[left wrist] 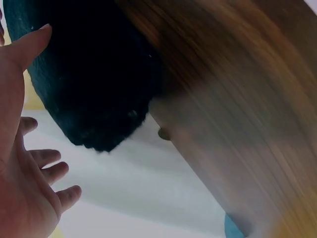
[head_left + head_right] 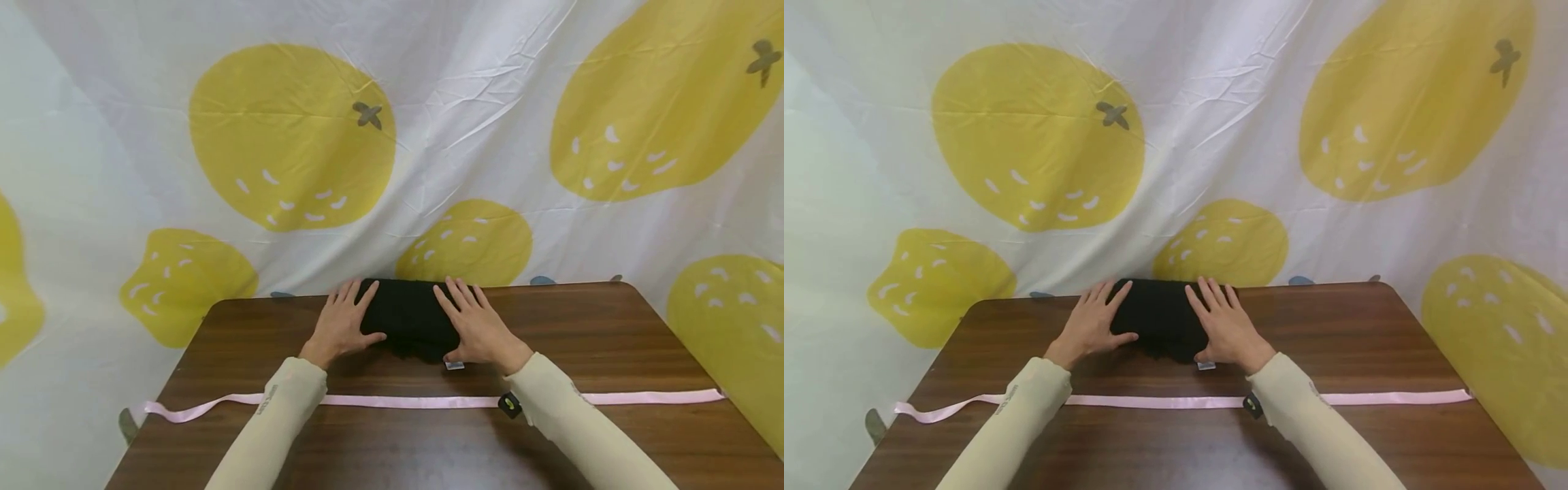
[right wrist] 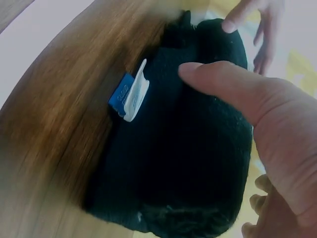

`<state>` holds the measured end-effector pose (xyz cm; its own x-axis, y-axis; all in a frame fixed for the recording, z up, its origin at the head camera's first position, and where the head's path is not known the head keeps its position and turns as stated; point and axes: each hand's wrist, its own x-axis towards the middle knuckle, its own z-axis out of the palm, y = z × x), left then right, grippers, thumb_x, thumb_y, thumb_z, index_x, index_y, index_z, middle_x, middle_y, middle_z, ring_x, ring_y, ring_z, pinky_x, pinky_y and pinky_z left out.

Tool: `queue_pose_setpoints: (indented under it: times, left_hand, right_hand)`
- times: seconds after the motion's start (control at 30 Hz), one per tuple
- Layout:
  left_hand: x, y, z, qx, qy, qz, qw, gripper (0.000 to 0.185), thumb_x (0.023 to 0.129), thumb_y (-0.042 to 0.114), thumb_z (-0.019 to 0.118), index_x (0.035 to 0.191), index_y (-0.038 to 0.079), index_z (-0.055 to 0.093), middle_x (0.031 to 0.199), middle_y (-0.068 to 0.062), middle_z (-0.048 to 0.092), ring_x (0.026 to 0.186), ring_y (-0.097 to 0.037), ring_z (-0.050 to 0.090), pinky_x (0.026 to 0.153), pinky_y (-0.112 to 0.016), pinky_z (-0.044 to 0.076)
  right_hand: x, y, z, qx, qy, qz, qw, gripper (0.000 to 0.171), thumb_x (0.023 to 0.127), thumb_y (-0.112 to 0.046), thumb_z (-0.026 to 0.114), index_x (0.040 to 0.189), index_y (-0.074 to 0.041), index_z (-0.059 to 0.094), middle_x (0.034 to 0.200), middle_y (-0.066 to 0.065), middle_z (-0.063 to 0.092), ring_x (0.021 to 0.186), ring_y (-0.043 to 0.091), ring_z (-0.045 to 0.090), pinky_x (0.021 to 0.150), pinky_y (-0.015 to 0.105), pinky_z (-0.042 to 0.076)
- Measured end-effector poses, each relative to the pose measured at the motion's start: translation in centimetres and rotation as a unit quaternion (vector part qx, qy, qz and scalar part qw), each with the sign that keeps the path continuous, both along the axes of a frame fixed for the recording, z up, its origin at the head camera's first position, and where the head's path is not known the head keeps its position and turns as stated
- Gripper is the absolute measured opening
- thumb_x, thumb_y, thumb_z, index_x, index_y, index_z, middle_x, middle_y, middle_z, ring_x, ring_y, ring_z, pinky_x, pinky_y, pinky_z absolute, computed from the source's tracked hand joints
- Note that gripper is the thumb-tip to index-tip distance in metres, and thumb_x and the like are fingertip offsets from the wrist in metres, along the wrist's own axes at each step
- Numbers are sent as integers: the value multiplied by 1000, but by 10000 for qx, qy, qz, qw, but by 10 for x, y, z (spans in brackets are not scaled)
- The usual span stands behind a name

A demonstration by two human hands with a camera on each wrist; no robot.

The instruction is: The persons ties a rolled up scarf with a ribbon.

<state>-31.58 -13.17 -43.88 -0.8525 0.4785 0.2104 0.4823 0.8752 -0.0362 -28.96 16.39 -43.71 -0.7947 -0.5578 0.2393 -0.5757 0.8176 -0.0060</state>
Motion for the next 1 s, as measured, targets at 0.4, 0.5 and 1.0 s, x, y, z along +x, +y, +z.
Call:
queue_pose_setpoints:
  times: [0.4,0.5,1.0]
  left_hand:
    - [-14,27,-8,-578,-103,-64,9983,129,68,63,82,160,21,3,164,-21,11,152,-33,12,122,-49,13]
    - [-16,31,-11,-850,-29,-63,9964,134,66,63,84,160,23,-4,164,-21,7,152,-33,8,122,-48,12]
    - [-26,48,-22,-1418,142,52,9898,134,70,51,87,158,30,-12,163,-23,7,150,-38,15,120,-52,16]
  right_hand:
    - [-6,-9,-9,652,-87,-350,9972,137,57,-53,93,159,-11,12,163,24,2,150,43,11,117,63,9]
    - [-6,-12,-9,829,-15,-427,9956,138,56,-53,93,159,-12,12,163,25,3,149,46,11,116,66,10]
    - [-19,-10,-20,1325,-24,-568,9895,138,60,-56,91,160,-17,5,164,18,14,144,48,24,114,64,20]
